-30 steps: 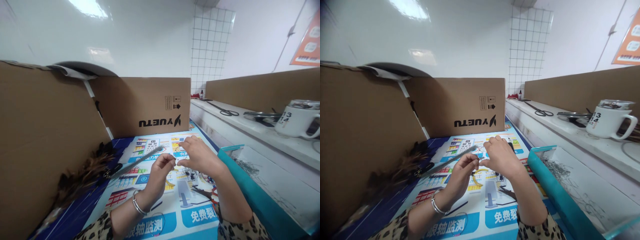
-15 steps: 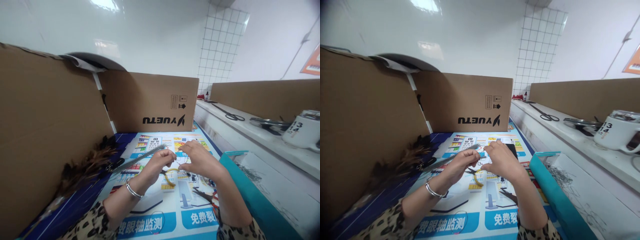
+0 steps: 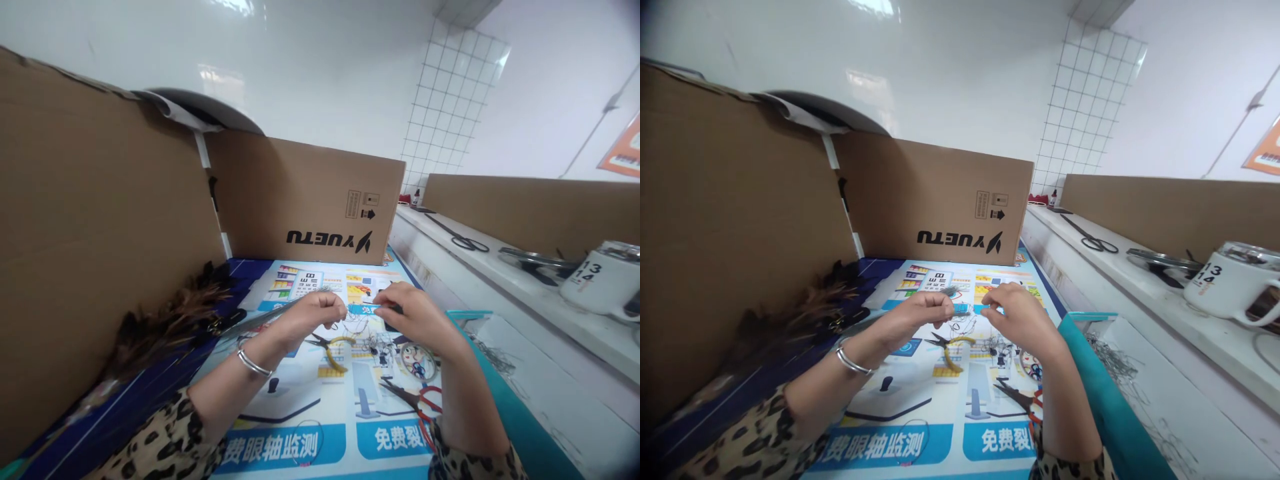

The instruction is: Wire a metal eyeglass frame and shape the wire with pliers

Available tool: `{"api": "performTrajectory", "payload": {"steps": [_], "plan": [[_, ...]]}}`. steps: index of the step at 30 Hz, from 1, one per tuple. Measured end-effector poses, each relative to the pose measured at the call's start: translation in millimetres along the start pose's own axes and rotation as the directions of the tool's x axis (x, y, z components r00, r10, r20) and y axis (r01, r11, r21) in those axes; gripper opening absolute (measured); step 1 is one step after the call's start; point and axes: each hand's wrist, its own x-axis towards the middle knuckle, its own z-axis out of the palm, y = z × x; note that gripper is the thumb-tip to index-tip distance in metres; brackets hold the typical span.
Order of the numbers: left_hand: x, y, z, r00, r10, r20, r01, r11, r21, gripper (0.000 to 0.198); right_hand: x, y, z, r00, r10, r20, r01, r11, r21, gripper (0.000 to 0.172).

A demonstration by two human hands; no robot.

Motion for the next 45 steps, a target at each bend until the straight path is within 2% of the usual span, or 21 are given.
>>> {"api": "performTrajectory", "payload": {"steps": [5, 13, 18, 25, 31, 34, 37, 40, 45], "plan": [[-0.7, 3.4, -3.0, 1.0, 0.014, 0.015, -0.013, 1.0, -0.026, 0.016, 4.3, 2.3, 8.7, 0.994, 0.11, 0.012, -0.111, 0.981, 0.16, 0.017], [-0.8, 3.9, -3.4, 1.0, 0.011, 0.029, -0.01, 0.999, -0.044, 0.014, 11.2, 4.6, 24.0, 0.986, 0.131, 0.101, -0.162, 0.886, 0.435, 0.021], [-0.2, 4.1, -3.5, 1.0, 0.021, 0.009, -0.021, 1.0, -0.015, 0.017, 15.2, 6.9, 32.1, 0.972, 0.182, 0.147, -0.231, 0.847, 0.479, 0.021], [2.9, 1.7, -3.9, 0.996, 0.051, -0.069, -0.047, 0.997, 0.055, 0.021, 22.8, 11.5, 44.1, 0.964, 0.262, 0.038, -0.246, 0.834, 0.493, 0.011], [3.7, 4.6, -9.6, 0.978, 0.176, -0.114, -0.157, 0.975, 0.158, 0.01, 25.8, 16.7, 47.9, 0.949, 0.314, 0.0, -0.271, 0.819, 0.505, 0.012], [1.6, 8.9, -12.2, 0.967, 0.248, -0.057, -0.222, 0.932, 0.287, 0.008, 26.6, 17.2, 49.6, 0.946, 0.323, -0.014, -0.269, 0.811, 0.519, 0.012], [-1.6, 13.0, -13.5, 0.938, 0.343, 0.049, -0.326, 0.827, 0.458, 0.008, 27.1, 16.6, 51.4, 0.944, 0.329, -0.027, -0.265, 0.802, 0.535, 0.012], [-5.0, 15.1, -13.3, 0.904, 0.409, 0.125, -0.404, 0.723, 0.56, 0.014, 27.8, 15.7, 53.0, 0.943, 0.33, -0.032, -0.259, 0.793, 0.551, 0.011], [-8.9, 16.4, -9.7, 0.908, 0.368, 0.203, -0.4, 0.61, 0.684, 0.017, 30.0, 15.1, 56.7, 0.942, 0.334, -0.023, -0.26, 0.771, 0.581, 0.012]]}}
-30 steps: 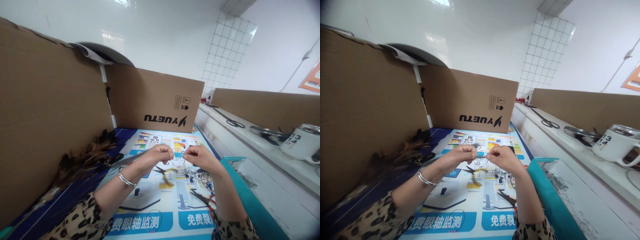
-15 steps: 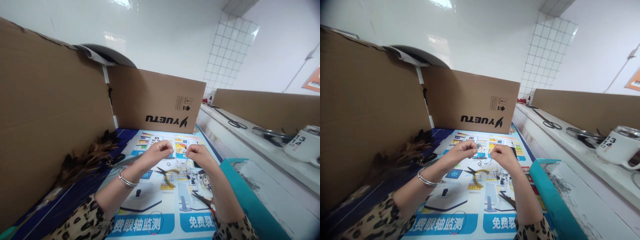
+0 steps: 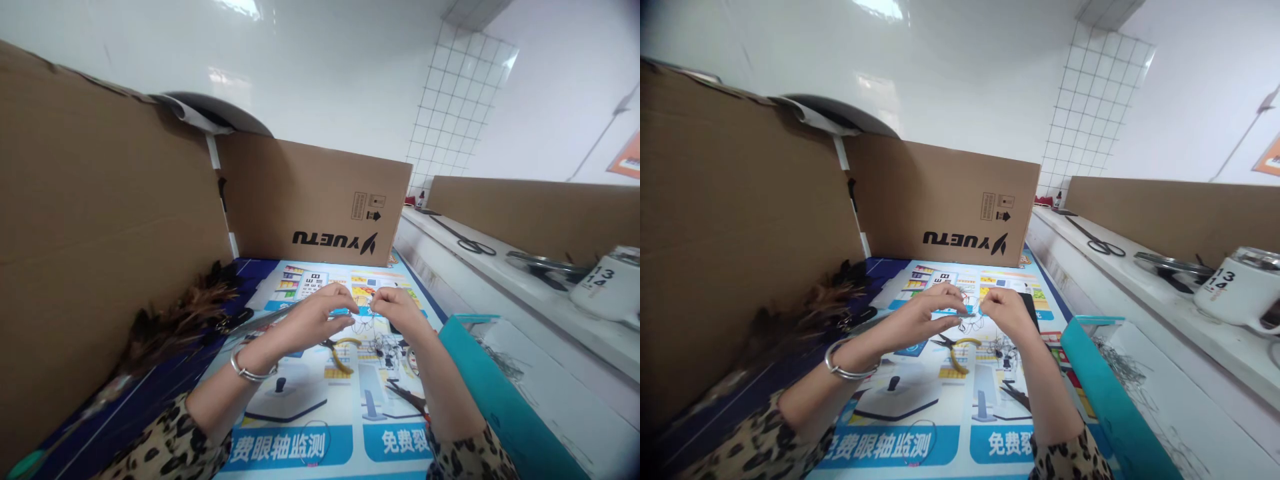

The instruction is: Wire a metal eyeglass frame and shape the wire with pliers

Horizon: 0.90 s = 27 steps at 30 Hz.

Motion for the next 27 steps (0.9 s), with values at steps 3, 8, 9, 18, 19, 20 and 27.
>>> {"api": "performTrajectory", "payload": {"steps": [3, 8, 9, 18, 19, 20, 27], "plan": [[0.0, 2.4, 1.2, 1.0, -0.005, 0.016, 0.004, 0.998, 0.069, 0.016, 0.9, 2.2, 2.2, 1.0, 0.007, 0.001, -0.007, 1.0, 0.008, 0.012], [-0.9, 3.0, 3.5, 0.999, -0.025, 0.046, 0.018, 0.991, 0.135, 0.016, 1.8, 6.3, 7.2, 1.0, 0.02, -0.005, -0.02, 1.0, -0.006, 0.011], [-1.4, 2.7, 4.0, 0.998, -0.029, 0.051, 0.021, 0.989, 0.144, 0.016, 1.9, 6.8, 8.6, 1.0, 0.02, -0.005, -0.02, 1.0, -0.008, 0.011], [-2.4, 1.2, 6.2, 0.996, -0.047, 0.081, 0.026, 0.968, 0.248, 0.015, 1.5, 5.3, 15.9, 0.999, 0.02, 0.028, -0.02, 1.0, 0.006, 0.011], [-2.2, 1.1, 6.3, 0.996, -0.043, 0.082, 0.021, 0.966, 0.259, 0.015, 1.5, 4.5, 15.9, 0.999, 0.024, 0.03, -0.024, 1.0, 0.01, 0.011], [-2.0, 1.0, 6.5, 0.996, -0.039, 0.082, 0.016, 0.963, 0.27, 0.015, 1.6, 3.6, 16.0, 0.999, 0.028, 0.032, -0.029, 0.999, 0.015, 0.011], [-2.2, 0.1, 8.5, 0.997, -0.028, 0.071, 0.001, 0.935, 0.354, 0.015, 2.0, 2.5, 19.7, 0.998, 0.055, 0.04, -0.057, 0.996, 0.064, 0.012]]}}
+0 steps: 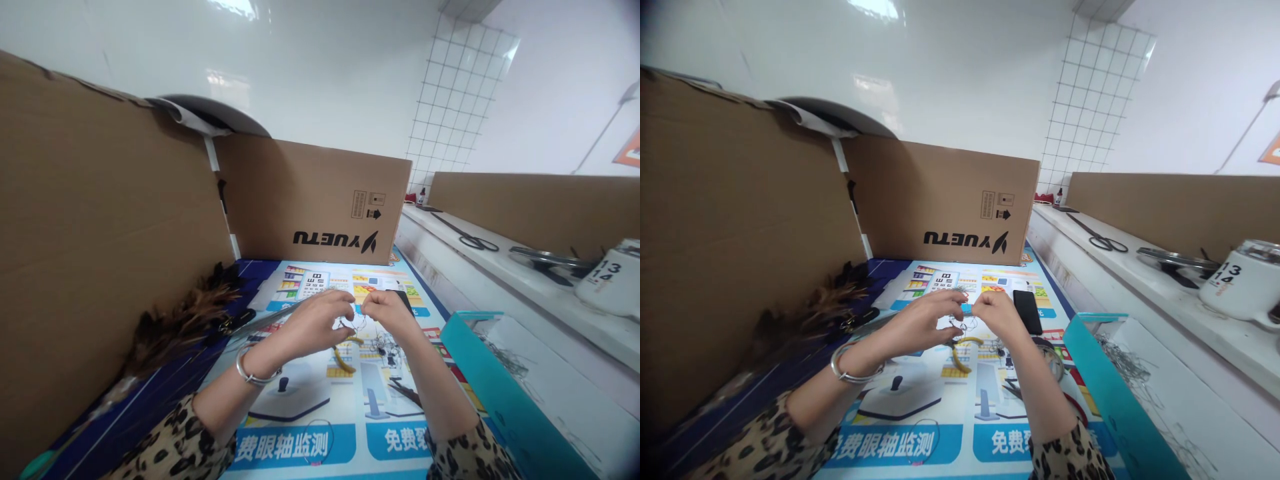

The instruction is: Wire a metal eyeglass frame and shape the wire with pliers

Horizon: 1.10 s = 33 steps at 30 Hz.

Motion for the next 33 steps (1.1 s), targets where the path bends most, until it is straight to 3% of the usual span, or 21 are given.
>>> {"api": "performTrajectory", "payload": {"steps": [11, 18, 23, 29, 33], "plan": [[-0.7, -5.3, -2.3, 0.998, 0.054, 0.029, -0.056, 0.997, 0.054, 0.016, 1.7, 3.6, 0.5, 1.0, 0.001, 0.022, -0.001, 1.0, 0.01, 0.014], [-1.9, -6.7, -11.0, 0.998, 0.056, 0.021, -0.057, 0.998, 0.028, 0.017, -0.8, 1.8, -11.5, 0.999, -0.027, 0.032, 0.028, 0.999, -0.029, 0.016], [-3.1, -8.9, -16.4, 0.999, 0.033, 0.006, -0.033, 0.999, 0.026, 0.017, -8.4, -7.9, -20.4, 0.988, -0.109, 0.114, 0.117, 0.991, -0.069, 0.01], [-3.7, -9.2, -20.4, 0.999, 0.033, 0.008, -0.033, 0.999, 0.013, 0.016, -18.8, -24.0, -18.6, 0.938, -0.237, 0.252, 0.282, 0.946, -0.161, 0.034], [-3.5, -6.7, -22.6, 0.999, 0.044, 0.007, -0.044, 0.999, 0.006, 0.017, -21.1, -25.4, -11.9, 0.939, -0.248, 0.236, 0.298, 0.932, -0.207, 0.044]]}}
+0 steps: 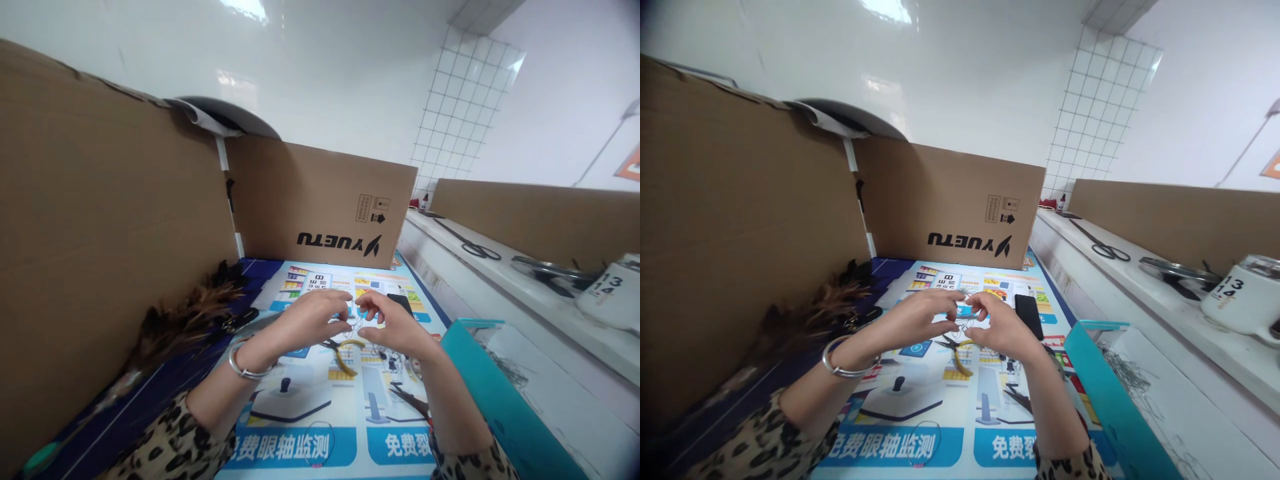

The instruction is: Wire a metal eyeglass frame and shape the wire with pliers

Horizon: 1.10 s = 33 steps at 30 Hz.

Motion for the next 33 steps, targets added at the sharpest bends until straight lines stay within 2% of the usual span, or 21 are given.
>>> {"api": "performTrajectory", "payload": {"steps": [6, 16, 23, 33], "plan": [[-0.1, -0.2, -1.5, 0.999, 0.031, -0.012, -0.031, 0.999, -0.021, 0.016, 3.2, 2.9, 5.1, 0.999, -0.006, -0.049, 0.005, 1.0, -0.018, 0.029], [-3.1, 1.2, -5.3, 0.997, 0.052, 0.049, -0.05, 0.998, -0.042, 0.015, 2.6, 4.1, -0.2, 0.991, 0.053, -0.122, -0.054, 0.999, -0.001, 0.009], [-3.6, -0.7, -6.4, 0.995, 0.065, 0.07, -0.062, 0.997, -0.048, 0.014, -1.1, 4.7, -3.8, 0.994, 0.06, -0.095, -0.072, 0.989, -0.13, 0.002], [-4.1, 0.1, -8.1, 0.991, 0.108, 0.075, -0.1, 0.99, -0.099, 0.015, -0.9, 3.3, -4.9, 0.994, 0.064, -0.089, -0.077, 0.985, -0.156, 0.004]]}}
